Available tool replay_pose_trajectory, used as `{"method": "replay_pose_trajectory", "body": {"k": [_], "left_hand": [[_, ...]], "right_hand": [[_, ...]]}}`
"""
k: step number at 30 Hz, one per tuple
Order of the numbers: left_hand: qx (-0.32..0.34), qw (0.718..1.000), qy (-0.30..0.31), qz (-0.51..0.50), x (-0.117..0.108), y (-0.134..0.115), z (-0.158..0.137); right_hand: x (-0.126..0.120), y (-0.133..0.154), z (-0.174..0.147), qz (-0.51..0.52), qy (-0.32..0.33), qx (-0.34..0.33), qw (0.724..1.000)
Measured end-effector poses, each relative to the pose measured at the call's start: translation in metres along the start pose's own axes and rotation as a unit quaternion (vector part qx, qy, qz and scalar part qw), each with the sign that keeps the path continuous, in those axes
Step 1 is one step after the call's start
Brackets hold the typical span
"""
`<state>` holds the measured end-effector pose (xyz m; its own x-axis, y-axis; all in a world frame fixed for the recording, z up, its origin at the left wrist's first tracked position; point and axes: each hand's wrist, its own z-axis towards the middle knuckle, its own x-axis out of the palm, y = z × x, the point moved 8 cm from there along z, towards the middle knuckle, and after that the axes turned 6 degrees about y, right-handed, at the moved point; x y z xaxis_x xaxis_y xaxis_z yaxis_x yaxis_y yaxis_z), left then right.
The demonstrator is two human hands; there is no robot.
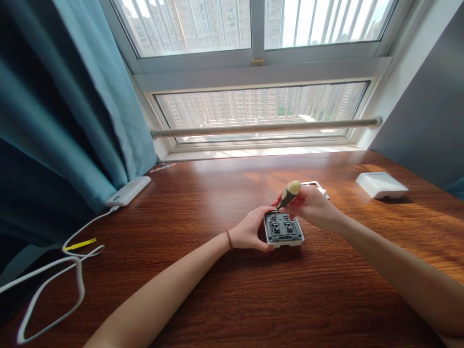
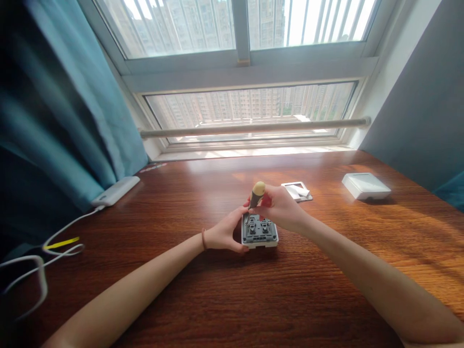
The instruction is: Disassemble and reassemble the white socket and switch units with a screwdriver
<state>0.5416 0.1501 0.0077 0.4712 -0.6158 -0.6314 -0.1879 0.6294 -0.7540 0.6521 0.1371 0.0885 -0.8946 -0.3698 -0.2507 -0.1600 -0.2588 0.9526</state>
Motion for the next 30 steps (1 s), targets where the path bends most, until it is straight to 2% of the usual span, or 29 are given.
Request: {"method": "replay_pose_trajectory", "body": {"k": [6,12,16,18,21,23,25,26,27,29,30], "left_hand": [[0.03,0.999,-0.001,-0.044,0.001,-0.003,0.001],[0.001,0.999,0.005,-0.044,0.003,0.0,0.0],[-0.017,0.999,0.005,-0.042,0.004,0.002,-0.001],[-0.026,0.999,0.007,-0.038,0.005,0.004,-0.001],[-0.028,0.999,0.01,-0.031,0.004,0.004,-0.001],[-0.022,0.999,0.013,-0.029,0.004,0.003,-0.001],[-0.016,0.999,0.017,-0.028,0.004,0.002,-0.001],[-0.015,0.999,0.018,-0.025,0.004,0.002,-0.001],[-0.016,0.999,0.019,-0.022,0.004,0.003,-0.001],[-0.021,1.0,0.016,-0.016,0.005,0.006,-0.001],[-0.023,1.0,0.015,-0.015,0.005,0.008,-0.001]], "right_hand": [[-0.005,0.001,-0.003,-0.073,-0.049,-0.012,0.996],[-0.013,-0.006,-0.006,-0.081,-0.135,-0.016,0.987],[-0.022,0.01,-0.009,-0.058,-0.186,-0.066,0.979],[-0.037,0.024,-0.016,-0.021,-0.226,-0.093,0.969],[-0.071,0.032,-0.038,-0.006,-0.306,-0.09,0.948],[-0.093,0.019,-0.054,-0.032,-0.323,-0.049,0.945],[-0.111,-0.008,-0.07,-0.108,-0.316,0.016,0.942],[-0.122,-0.022,-0.08,-0.174,-0.32,0.05,0.93],[-0.133,-0.037,-0.091,-0.25,-0.331,0.086,0.906],[-0.155,-0.065,-0.112,-0.379,-0.365,0.17,0.833],[-0.164,-0.078,-0.12,-0.397,-0.372,0.191,0.817]]}}
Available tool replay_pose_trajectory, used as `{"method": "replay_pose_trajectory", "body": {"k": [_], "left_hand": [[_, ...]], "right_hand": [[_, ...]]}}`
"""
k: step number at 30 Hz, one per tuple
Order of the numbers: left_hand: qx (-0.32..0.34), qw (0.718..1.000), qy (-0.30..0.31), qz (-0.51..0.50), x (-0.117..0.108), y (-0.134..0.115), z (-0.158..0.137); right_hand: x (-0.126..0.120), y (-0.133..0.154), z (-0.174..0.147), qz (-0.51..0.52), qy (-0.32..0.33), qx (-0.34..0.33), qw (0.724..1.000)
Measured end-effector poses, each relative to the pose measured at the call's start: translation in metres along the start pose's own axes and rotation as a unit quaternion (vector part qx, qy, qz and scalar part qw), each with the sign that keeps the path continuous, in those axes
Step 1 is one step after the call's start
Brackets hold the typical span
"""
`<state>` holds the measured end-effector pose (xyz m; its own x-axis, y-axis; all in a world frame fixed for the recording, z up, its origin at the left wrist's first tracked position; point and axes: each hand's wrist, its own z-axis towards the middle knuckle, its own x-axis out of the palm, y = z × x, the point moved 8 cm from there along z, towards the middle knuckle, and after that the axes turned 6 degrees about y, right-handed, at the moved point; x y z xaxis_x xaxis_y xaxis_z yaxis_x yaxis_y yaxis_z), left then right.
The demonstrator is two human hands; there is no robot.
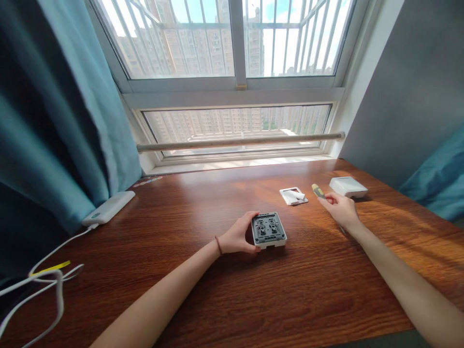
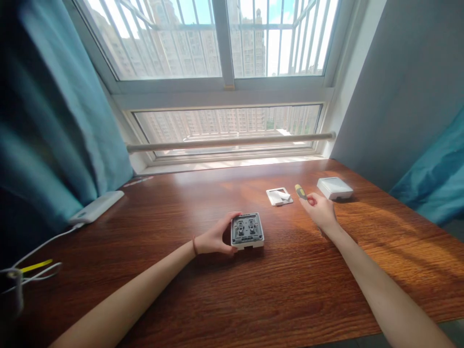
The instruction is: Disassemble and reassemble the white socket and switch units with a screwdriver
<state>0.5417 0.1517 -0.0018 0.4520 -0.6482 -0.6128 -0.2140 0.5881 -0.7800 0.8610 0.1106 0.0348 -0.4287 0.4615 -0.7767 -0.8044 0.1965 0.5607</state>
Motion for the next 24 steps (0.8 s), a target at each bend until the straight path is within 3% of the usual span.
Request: {"method": "replay_pose_trajectory", "body": {"k": [5,13,24], "left_hand": [[-0.009,1.0,-0.013,0.004,0.001,0.005,-0.001],[-0.01,1.0,-0.021,0.017,-0.002,-0.001,-0.001],[-0.02,0.999,-0.019,0.022,-0.003,-0.005,-0.001]], "right_hand": [[0.013,-0.038,0.01,-0.064,0.011,0.01,0.998],[0.031,-0.046,0.015,-0.128,0.056,-0.01,0.99],[0.035,-0.049,0.014,-0.166,0.067,-0.001,0.984]]}}
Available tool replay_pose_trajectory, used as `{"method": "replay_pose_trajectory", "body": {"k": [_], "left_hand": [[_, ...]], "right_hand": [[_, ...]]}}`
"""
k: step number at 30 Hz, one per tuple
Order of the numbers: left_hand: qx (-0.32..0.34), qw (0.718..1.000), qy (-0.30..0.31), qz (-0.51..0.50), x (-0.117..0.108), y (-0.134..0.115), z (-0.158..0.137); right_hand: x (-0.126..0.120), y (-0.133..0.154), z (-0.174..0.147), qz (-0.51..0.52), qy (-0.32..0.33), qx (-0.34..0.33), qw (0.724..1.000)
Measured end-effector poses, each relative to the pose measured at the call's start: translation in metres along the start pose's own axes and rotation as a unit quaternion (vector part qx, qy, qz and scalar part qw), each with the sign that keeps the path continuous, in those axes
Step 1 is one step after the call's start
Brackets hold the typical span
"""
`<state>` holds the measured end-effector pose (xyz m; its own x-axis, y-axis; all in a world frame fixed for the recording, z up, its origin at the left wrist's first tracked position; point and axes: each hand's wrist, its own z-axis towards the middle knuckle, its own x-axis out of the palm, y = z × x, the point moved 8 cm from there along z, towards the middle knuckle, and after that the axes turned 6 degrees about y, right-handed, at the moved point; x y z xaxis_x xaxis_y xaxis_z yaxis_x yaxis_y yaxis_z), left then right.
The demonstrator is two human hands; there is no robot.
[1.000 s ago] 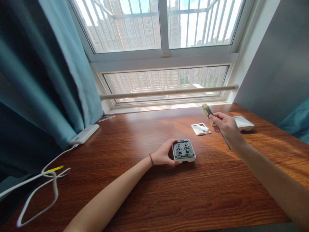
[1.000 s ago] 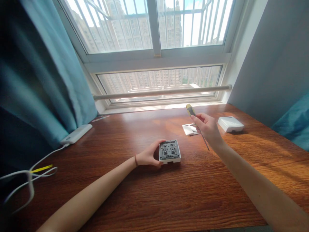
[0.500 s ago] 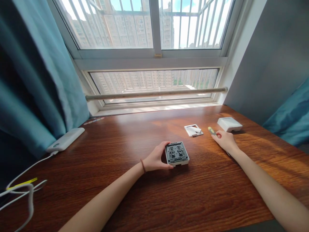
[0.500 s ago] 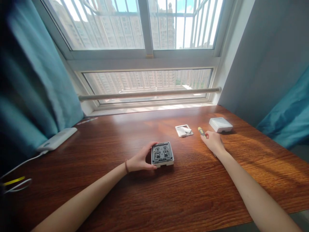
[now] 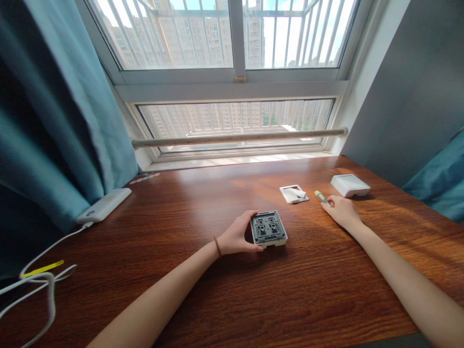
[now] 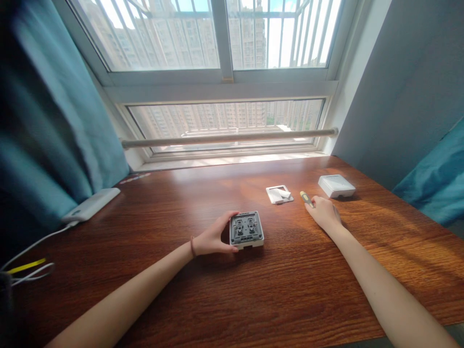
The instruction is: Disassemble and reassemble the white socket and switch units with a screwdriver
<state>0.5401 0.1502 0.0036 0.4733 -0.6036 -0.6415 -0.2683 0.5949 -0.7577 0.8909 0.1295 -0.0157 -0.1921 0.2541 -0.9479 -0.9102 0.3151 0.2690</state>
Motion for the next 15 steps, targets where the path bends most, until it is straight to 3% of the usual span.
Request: {"method": "replay_pose_trajectory", "body": {"k": [15], "left_hand": [[-0.003,1.0,0.0,-0.007,0.0007,0.002,0.0]], "right_hand": [[0.0006,0.0017,-0.0018,-0.033,0.0,0.008,0.999]]}}
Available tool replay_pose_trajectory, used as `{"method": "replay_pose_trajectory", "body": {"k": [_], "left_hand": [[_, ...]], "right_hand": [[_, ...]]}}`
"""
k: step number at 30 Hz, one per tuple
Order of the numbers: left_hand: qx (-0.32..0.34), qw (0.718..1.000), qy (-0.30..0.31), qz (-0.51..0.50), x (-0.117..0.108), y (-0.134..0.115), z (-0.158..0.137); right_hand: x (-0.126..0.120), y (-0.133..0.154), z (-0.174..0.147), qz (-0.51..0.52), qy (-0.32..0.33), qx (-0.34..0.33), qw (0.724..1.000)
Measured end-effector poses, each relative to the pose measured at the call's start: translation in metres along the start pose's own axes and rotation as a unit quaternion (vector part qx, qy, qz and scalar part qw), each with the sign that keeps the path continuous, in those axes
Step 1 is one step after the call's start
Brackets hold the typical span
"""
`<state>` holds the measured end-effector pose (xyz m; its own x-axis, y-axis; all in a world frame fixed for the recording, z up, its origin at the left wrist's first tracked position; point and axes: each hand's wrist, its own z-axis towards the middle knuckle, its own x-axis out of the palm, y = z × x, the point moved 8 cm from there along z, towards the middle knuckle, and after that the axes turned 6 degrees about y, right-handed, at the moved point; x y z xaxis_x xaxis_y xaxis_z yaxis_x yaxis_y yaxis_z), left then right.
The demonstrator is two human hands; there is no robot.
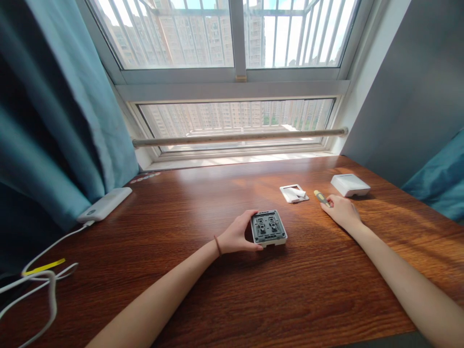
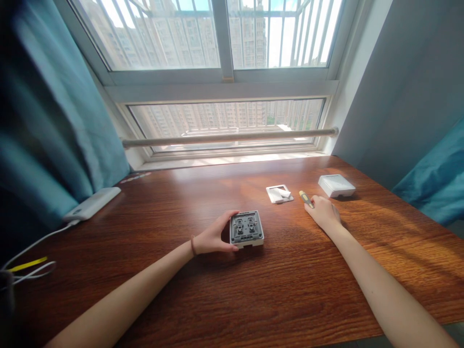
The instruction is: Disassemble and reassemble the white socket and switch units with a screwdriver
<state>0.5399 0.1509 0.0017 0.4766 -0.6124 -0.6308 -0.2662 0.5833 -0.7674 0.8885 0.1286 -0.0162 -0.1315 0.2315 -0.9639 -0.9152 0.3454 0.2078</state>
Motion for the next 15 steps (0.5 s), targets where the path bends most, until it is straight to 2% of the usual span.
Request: {"method": "replay_pose_trajectory", "body": {"k": [7,9,12,13,15], "left_hand": [[0.005,1.0,0.001,0.016,-0.001,0.0,0.0],[0.008,1.0,-0.002,0.019,-0.001,0.0,0.0],[0.015,1.0,-0.005,0.025,-0.001,0.0,0.001],[0.017,0.999,-0.003,0.027,-0.001,0.001,0.001],[0.022,0.999,0.002,0.034,0.0,0.002,0.001]], "right_hand": [[-0.001,-0.003,-0.002,-0.02,0.013,0.022,0.999],[-0.01,0.002,-0.007,-0.036,-0.019,0.024,0.999],[-0.033,0.028,-0.018,-0.051,-0.111,-0.004,0.993],[-0.037,0.042,-0.02,-0.045,-0.123,-0.024,0.991],[-0.031,0.07,-0.021,-0.03,-0.082,-0.049,0.995]]}}
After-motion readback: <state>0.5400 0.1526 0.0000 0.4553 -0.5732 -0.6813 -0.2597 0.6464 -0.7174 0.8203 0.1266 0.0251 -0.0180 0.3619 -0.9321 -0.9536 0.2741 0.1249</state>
